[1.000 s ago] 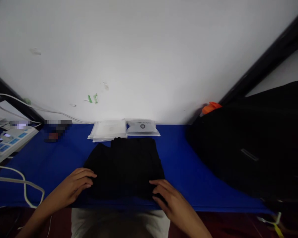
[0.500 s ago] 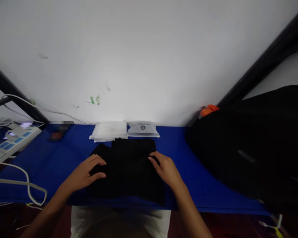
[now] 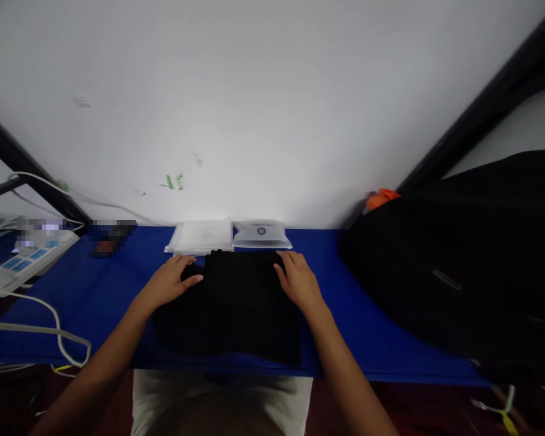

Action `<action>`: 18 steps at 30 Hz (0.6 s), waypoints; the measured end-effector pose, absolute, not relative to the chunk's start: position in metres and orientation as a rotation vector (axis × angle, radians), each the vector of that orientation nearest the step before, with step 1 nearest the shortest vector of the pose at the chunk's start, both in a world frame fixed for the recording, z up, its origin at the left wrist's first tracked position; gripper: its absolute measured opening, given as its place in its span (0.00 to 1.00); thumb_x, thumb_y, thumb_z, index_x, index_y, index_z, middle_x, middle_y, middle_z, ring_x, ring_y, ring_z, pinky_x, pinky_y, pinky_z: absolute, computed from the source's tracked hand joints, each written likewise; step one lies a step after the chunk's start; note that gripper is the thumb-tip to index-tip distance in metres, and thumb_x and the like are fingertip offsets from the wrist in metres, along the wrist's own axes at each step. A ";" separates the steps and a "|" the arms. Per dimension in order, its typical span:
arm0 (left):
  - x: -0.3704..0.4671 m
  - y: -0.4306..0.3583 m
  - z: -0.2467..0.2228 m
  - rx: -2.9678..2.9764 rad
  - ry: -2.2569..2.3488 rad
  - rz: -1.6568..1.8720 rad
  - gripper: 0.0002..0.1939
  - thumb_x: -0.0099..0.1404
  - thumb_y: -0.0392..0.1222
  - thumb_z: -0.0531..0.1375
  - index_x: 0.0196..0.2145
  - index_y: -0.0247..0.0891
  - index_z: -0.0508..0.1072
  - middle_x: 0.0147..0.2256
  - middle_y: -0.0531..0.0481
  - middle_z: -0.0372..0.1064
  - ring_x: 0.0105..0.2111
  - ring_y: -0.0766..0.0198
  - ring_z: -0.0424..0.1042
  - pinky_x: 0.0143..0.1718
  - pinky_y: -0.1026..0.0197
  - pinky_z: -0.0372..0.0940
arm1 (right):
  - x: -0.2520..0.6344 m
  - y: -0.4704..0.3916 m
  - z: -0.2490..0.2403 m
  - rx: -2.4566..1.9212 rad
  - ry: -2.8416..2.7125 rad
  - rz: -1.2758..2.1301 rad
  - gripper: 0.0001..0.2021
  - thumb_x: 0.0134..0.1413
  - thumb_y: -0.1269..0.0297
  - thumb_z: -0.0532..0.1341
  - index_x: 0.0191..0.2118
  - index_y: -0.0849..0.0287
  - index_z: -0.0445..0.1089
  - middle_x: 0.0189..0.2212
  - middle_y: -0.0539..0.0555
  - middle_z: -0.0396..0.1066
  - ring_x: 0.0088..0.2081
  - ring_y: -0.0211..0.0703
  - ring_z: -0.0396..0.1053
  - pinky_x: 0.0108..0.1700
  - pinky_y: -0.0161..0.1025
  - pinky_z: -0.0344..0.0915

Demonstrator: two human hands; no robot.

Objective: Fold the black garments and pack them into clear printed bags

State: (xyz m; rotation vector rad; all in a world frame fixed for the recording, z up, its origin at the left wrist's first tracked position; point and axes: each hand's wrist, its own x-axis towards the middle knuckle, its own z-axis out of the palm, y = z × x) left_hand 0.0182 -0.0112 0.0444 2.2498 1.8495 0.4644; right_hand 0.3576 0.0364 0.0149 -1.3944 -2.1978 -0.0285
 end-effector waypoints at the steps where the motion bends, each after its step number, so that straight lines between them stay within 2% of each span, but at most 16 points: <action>1: 0.025 -0.003 0.046 2.286 1.883 0.405 0.22 0.68 0.53 0.57 0.53 0.37 0.68 0.49 0.39 0.68 0.52 0.48 0.68 0.52 0.48 0.63 | 0.356 0.044 0.014 -1.396 -2.229 -0.079 0.17 0.64 0.62 0.52 0.54 0.59 0.66 0.50 0.64 0.70 0.52 0.58 0.67 0.53 0.54 0.66; 4: 0.046 0.022 0.047 2.358 1.919 0.347 0.21 0.69 0.51 0.55 0.54 0.36 0.68 0.49 0.37 0.67 0.51 0.47 0.67 0.51 0.48 0.63 | 0.352 0.063 0.009 -1.391 -2.292 -0.117 0.17 0.61 0.66 0.54 0.54 0.60 0.66 0.53 0.64 0.68 0.53 0.59 0.65 0.54 0.55 0.66; 7: 0.063 0.041 0.040 2.397 1.873 0.368 0.20 0.67 0.49 0.59 0.53 0.38 0.68 0.50 0.38 0.66 0.52 0.47 0.66 0.50 0.48 0.62 | 0.351 0.074 0.004 -1.365 -2.312 -0.107 0.10 0.58 0.69 0.55 0.44 0.59 0.70 0.49 0.63 0.71 0.50 0.58 0.67 0.51 0.54 0.67; 11: 0.072 0.050 0.034 2.436 1.801 0.463 0.09 0.64 0.37 0.60 0.43 0.38 0.71 0.46 0.41 0.68 0.50 0.49 0.66 0.50 0.48 0.62 | 0.351 0.073 0.007 -1.310 -2.313 -0.092 0.07 0.59 0.71 0.54 0.35 0.57 0.69 0.46 0.61 0.72 0.46 0.55 0.68 0.50 0.52 0.68; 13: 0.070 0.044 0.037 2.438 1.776 0.561 0.08 0.63 0.33 0.57 0.41 0.38 0.70 0.45 0.42 0.68 0.48 0.50 0.67 0.49 0.48 0.62 | 0.353 0.063 0.014 -1.286 -2.298 -0.087 0.08 0.61 0.70 0.52 0.35 0.57 0.68 0.46 0.62 0.72 0.47 0.54 0.68 0.50 0.52 0.68; 18: 0.050 -0.005 0.052 2.430 1.510 0.845 0.08 0.62 0.32 0.56 0.39 0.40 0.69 0.45 0.46 0.70 0.48 0.56 0.68 0.50 0.51 0.63 | 0.365 0.010 0.032 -1.144 -2.183 0.013 0.06 0.64 0.65 0.52 0.39 0.54 0.67 0.50 0.61 0.70 0.52 0.53 0.66 0.53 0.54 0.66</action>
